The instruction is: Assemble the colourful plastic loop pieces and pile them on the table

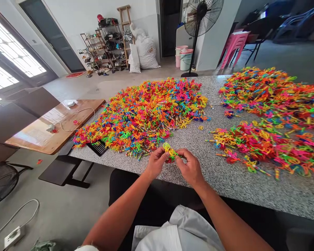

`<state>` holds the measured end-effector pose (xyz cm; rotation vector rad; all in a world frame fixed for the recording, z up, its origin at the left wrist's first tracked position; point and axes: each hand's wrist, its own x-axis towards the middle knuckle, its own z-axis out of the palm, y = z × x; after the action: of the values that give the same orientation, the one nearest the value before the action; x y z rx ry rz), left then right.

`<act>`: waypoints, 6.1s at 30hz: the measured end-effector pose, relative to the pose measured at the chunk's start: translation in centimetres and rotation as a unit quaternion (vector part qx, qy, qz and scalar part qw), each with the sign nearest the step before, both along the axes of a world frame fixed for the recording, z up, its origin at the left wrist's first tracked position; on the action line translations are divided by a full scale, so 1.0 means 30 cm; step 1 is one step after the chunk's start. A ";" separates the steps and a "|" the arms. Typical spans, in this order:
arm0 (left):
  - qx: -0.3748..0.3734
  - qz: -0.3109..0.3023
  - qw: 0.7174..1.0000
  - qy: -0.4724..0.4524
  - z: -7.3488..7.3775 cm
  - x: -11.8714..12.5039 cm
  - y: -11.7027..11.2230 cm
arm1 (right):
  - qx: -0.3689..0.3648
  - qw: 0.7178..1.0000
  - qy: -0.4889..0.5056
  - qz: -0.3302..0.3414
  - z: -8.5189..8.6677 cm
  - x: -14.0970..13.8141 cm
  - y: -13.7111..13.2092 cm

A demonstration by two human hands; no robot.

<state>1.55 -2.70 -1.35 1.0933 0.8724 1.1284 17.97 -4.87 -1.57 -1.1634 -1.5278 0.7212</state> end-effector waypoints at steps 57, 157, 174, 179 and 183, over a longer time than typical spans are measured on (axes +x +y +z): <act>-0.137 0.093 0.980 0.110 -0.084 -0.089 0.021 | -0.023 0.967 -0.183 -0.175 -0.200 0.116 0.223; -0.141 -0.121 0.982 0.030 -0.015 0.026 0.199 | -0.261 0.918 0.296 0.033 -0.105 0.083 0.077; -0.147 -0.071 0.983 0.089 0.003 0.085 0.099 | -0.175 0.974 0.147 0.013 -0.100 0.124 0.016; -0.023 0.002 0.961 0.276 -0.011 0.125 0.069 | -0.119 0.992 0.042 -0.018 -0.081 0.136 0.001; -0.061 -0.025 0.956 0.287 -0.056 0.145 0.080 | -0.142 0.989 -0.033 -0.007 -0.083 0.174 0.027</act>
<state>5.89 -0.30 -3.03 1.3557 1.3386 0.7037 23.18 -4.07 -4.04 -1.4200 -1.5021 0.9211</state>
